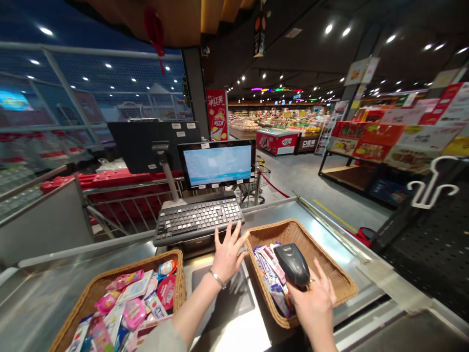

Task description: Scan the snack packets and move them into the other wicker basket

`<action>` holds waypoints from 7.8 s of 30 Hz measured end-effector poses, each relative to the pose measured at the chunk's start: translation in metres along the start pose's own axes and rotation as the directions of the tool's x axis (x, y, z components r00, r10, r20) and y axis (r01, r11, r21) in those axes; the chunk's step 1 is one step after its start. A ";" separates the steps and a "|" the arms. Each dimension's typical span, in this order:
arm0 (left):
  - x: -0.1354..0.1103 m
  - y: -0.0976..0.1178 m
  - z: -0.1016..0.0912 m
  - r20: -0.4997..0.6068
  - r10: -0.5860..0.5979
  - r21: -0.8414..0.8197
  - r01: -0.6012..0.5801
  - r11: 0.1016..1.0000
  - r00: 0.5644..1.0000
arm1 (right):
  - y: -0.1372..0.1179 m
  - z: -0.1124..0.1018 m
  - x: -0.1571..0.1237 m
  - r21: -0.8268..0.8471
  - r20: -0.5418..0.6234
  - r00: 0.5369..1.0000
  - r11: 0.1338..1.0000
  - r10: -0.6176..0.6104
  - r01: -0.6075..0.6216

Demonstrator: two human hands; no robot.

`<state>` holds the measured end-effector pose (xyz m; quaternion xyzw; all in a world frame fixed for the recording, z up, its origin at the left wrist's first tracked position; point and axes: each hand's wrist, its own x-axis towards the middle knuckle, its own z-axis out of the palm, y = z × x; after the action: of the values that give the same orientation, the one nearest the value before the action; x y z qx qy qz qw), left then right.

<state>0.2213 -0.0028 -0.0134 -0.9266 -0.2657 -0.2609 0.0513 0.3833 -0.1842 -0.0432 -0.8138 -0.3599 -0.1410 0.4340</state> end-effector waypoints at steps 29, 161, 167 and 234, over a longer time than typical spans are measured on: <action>-0.212 -0.116 -0.087 0.018 -0.634 0.227 0.614 0.756 0.773 | -0.144 0.078 -0.066 0.342 0.423 0.802 0.894 -0.423 0.291; -0.249 -0.111 -0.112 -0.174 -0.388 0.350 0.425 0.835 0.905 | -0.151 0.069 -0.149 0.388 0.524 0.688 0.860 -0.502 0.333; -0.248 -0.108 -0.112 -0.189 -0.392 0.348 0.435 0.830 0.900 | -0.149 0.066 -0.150 0.404 0.510 0.694 0.854 -0.508 0.328; -0.005 0.010 -0.029 -0.057 0.004 0.114 0.002 0.993 0.998 | 0.001 -0.019 -0.024 0.131 -0.003 0.981 0.972 0.195 -0.193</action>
<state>0.2090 -0.0204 0.0094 -0.9145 -0.2782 -0.2716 0.1119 0.3688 -0.2106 -0.0459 -0.8140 -0.2834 -0.0807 0.5006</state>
